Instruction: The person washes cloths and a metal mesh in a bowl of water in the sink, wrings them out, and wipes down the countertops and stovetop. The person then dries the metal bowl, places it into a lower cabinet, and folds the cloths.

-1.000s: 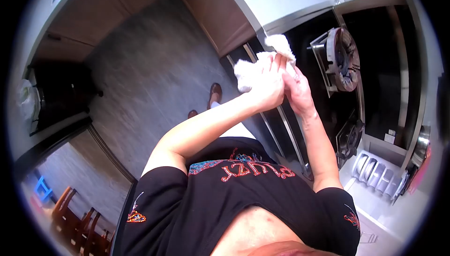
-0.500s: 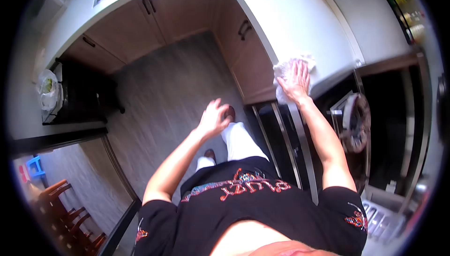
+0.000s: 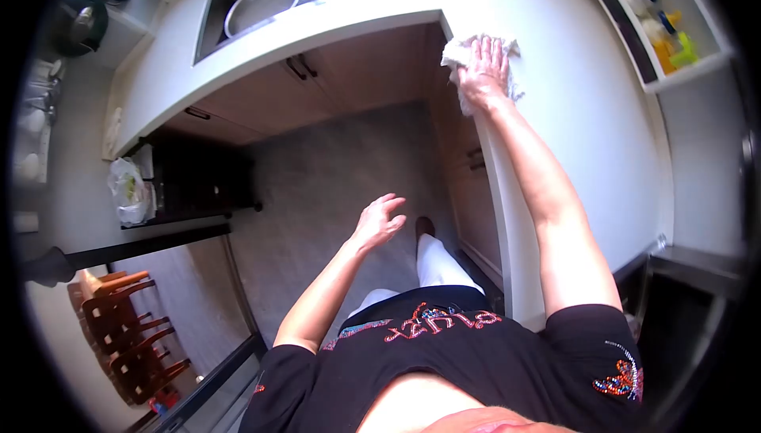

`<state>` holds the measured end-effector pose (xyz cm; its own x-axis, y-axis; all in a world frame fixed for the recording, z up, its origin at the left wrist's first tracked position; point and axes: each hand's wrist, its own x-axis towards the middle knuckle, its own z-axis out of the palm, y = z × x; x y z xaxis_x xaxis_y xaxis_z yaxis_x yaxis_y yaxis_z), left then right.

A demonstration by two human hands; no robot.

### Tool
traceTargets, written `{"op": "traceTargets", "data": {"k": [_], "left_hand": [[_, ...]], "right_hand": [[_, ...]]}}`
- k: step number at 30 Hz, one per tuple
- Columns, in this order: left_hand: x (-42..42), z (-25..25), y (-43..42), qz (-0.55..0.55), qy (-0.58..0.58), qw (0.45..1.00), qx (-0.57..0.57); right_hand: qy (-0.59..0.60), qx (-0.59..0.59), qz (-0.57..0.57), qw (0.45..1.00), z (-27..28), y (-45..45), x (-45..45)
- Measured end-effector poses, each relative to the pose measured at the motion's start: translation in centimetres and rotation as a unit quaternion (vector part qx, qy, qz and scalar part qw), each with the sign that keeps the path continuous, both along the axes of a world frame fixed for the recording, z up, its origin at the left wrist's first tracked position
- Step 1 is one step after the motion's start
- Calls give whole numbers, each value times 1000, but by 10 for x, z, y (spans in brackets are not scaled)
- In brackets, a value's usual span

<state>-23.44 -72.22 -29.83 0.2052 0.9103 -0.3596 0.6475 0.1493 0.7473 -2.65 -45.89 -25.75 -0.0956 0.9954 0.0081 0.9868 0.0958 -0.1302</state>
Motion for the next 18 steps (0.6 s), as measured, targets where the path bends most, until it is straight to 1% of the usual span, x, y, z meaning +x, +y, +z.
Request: {"op": "traceTargets", "data": {"k": [2, 3, 5, 8, 11, 12, 15, 17, 18], "left_hand": [[-35, -5, 2, 21, 43, 998, -34], [-52, -9, -1, 38, 68, 996, -47], [-80, -10, -9, 79, 100, 989, -74], [-111, -22, -16, 144, 98, 978, -116], [-131, -27, -3, 173, 52, 972, -150], [-138, -34, 0, 160, 49, 975, -143], [-166, -51, 16, 110, 42, 987, -106], [-194, -61, 26, 96, 19, 989, -114], [-211, -62, 30, 87, 8, 989, -118]], "right_hand": [[-14, 24, 13, 1000, -2, 49, -13], [-22, 54, 25, 998, -8, 71, -16], [-26, 63, 35, 997, -13, 116, -22], [-39, 65, 20, 997, -14, 164, -28], [-26, 26, 6, 999, -12, 208, -26], [-17, 19, -6, 1000, -11, 217, -26], [-36, 29, -58, 997, -23, 237, -36], [-50, 27, -113, 992, -23, 230, -72], [-66, 33, -131, 989, -34, 228, -95]]}}
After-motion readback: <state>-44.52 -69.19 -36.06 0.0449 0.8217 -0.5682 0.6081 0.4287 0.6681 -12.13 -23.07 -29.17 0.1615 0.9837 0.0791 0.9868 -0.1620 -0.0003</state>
